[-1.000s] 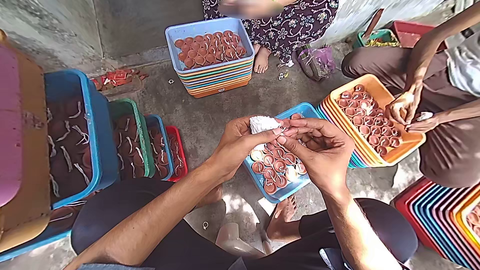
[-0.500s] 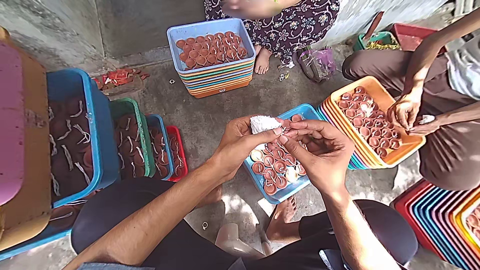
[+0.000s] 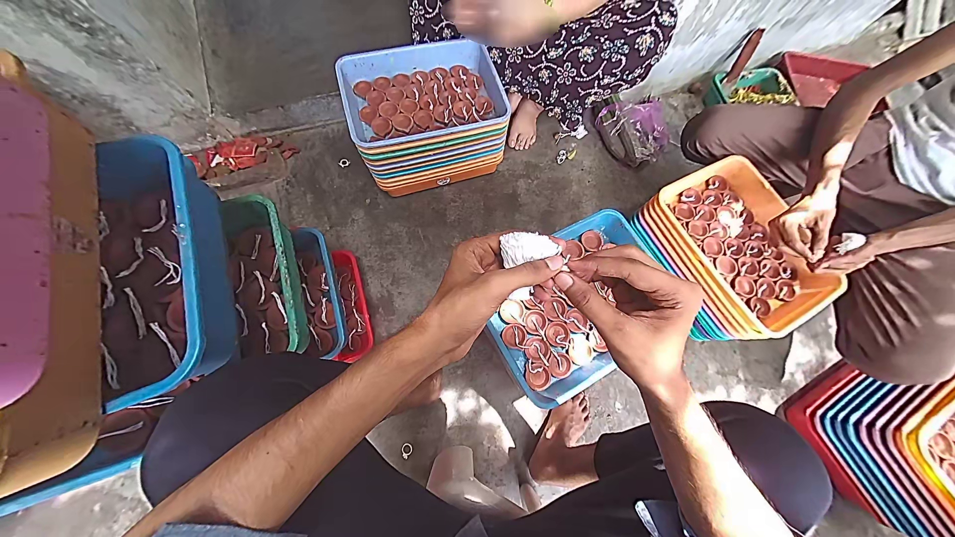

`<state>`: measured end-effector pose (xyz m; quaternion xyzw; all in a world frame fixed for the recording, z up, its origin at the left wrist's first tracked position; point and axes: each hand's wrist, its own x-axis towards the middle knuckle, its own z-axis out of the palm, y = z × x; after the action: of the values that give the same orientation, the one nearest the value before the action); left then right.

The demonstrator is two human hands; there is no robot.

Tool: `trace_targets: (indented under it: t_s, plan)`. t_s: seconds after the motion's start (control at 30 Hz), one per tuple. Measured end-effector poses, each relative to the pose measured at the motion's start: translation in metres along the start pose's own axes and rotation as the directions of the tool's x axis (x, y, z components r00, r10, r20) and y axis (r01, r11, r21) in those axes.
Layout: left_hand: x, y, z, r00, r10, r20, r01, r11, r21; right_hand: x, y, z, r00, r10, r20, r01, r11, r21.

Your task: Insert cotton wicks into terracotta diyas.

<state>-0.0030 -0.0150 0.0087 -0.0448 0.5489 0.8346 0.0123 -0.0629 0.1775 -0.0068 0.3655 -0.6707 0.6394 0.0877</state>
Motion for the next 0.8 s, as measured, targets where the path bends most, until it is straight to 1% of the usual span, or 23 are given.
trace_targets:
  t_s: [0.1,0.27,0.6,0.8]
  plan:
    - [0.0001,0.0011,-0.0004,1.000,0.015,0.006,-0.015,1.000,-0.002,0.0001,-0.0001,0.0002,1.000,0.011,0.019,-0.011,1.000,0.002]
    - [0.0005,-0.0001,-0.0020,1.000,0.014,0.006,-0.014,1.000,-0.002,0.0001,-0.0015,0.0000,0.997,-0.010,0.076,0.008,1.000,0.020]
    - [-0.0002,0.0004,-0.0019,0.999,0.023,0.031,-0.023,1.000,0.003,-0.0008,0.0012,0.0039,0.998,-0.047,-0.041,0.046,0.999,-0.021]
    - [0.0000,0.0000,-0.0017,1.000,0.017,0.025,-0.016,1.000,-0.003,-0.0010,0.0021,0.0040,0.990,-0.140,-0.026,0.137,0.986,-0.098]
